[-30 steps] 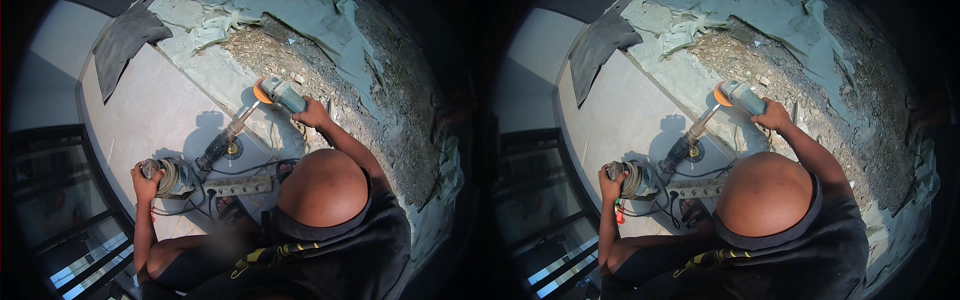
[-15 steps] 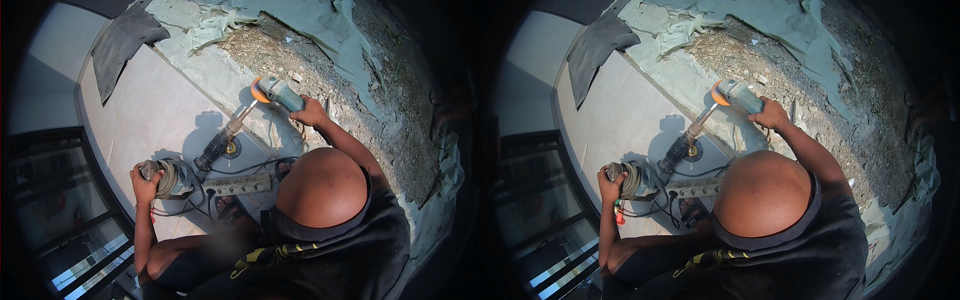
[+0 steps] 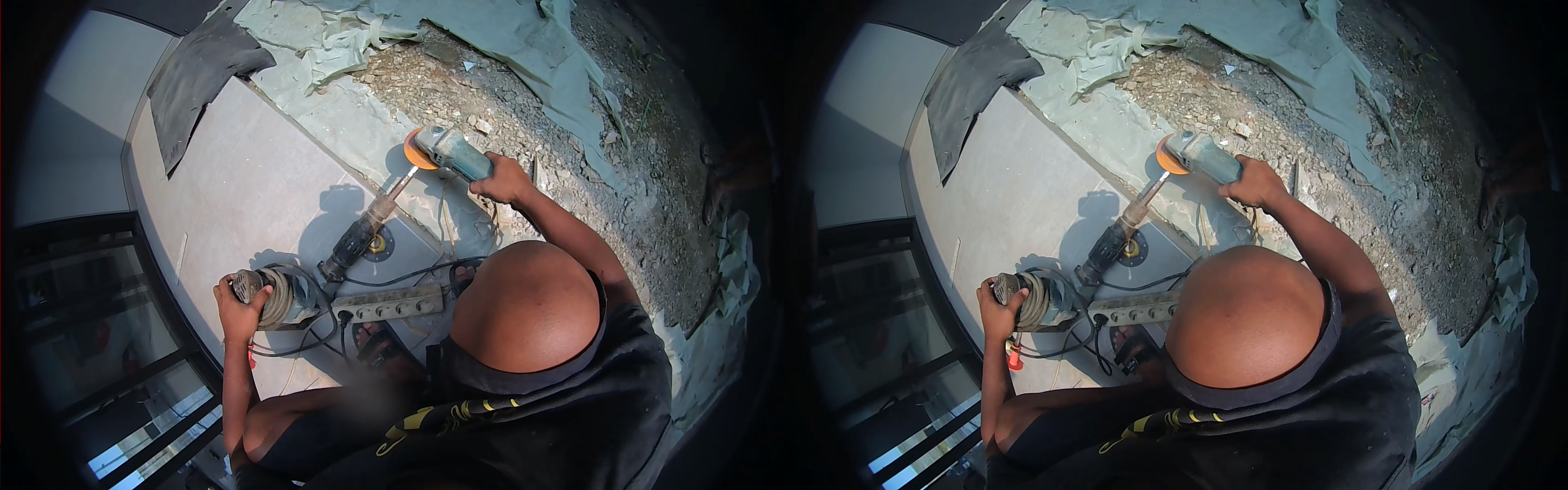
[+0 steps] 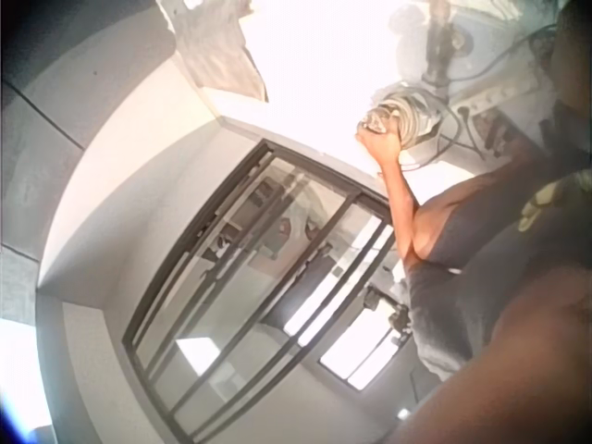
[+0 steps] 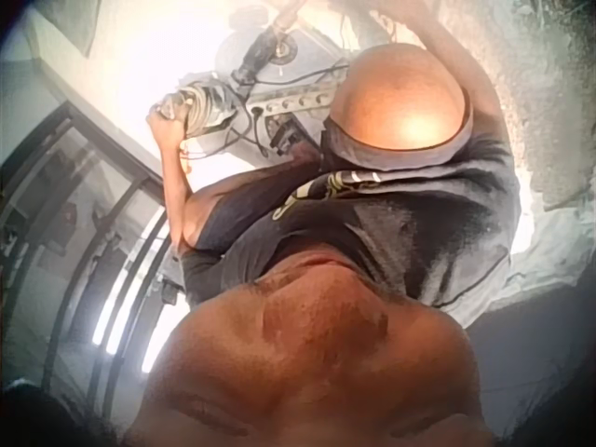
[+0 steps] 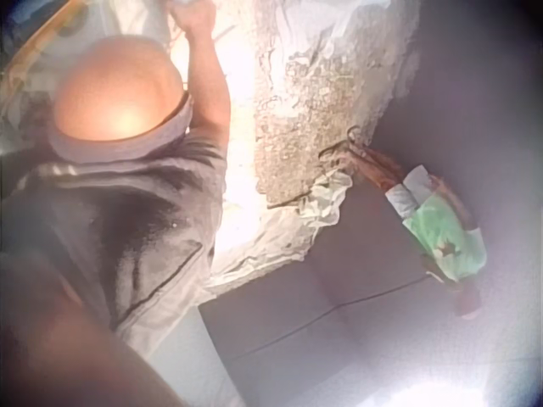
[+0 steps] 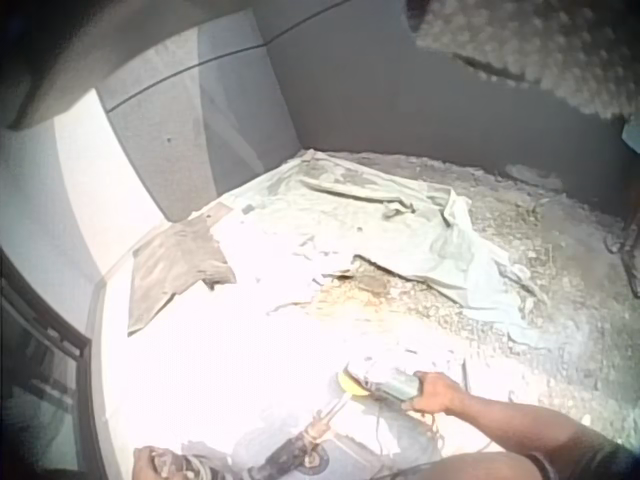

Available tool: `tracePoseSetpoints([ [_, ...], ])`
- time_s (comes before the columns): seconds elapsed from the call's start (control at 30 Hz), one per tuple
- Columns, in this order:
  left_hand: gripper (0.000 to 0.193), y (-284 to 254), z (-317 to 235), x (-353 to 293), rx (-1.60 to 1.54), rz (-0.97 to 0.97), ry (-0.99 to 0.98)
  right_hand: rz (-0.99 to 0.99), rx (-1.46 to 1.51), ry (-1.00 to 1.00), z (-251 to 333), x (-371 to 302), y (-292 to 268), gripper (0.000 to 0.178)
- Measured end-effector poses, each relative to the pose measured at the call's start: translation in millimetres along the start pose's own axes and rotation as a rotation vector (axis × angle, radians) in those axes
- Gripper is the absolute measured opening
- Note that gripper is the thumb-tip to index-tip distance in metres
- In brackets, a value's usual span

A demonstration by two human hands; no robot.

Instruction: The person uses an angle grinder to smooth or cut the edge of a concrete or stone surface while holding a demolition hammer nearby.

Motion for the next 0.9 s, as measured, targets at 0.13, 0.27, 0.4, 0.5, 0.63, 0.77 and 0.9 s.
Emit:
tracePoseSetpoints([
  [0.13,0.083,0,-5,-1,-0.019,0.002,-0.011,0.017,0.023,0.010,2,2,-4,0.072],
  [0.27,0.083,0,-3,-3,-0.003,-0.008,0.007,0.007,0.021,0.005,3,3,-6,0.071],
  [0.4,0.084,0,-4,-3,-0.003,-0.004,-0.003,0.023,-0.009,0.011,7,6,-10,0.072],
  [0.5,0.085,0,-3,-4,0.004,0.003,0.013,0.024,-0.020,-0.005,9,8,-12,0.074],
  [0.63,0.085,0,-3,-5,0.011,0.012,0.014,0.049,-0.053,0.010,13,11,-16,0.078],
  [0.77,0.084,1,-2,-6,0.018,-0.001,0.030,0.044,-0.059,-0.008,10,15,-15,0.082],
  [0.9,0.085,-1,-4,-8,0.013,0.004,0.019,0.093,-0.088,0.014,20,11,-21,0.088],
])
Point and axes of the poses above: each hand's wrist, its own x-axis towards the middle knuckle, its own y-axis out of the palm, z = x × y, the point moved 3 cm from there along x, towards the middle knuckle, and after that the axes turned 5 degrees about z, right-handed, at the moved point
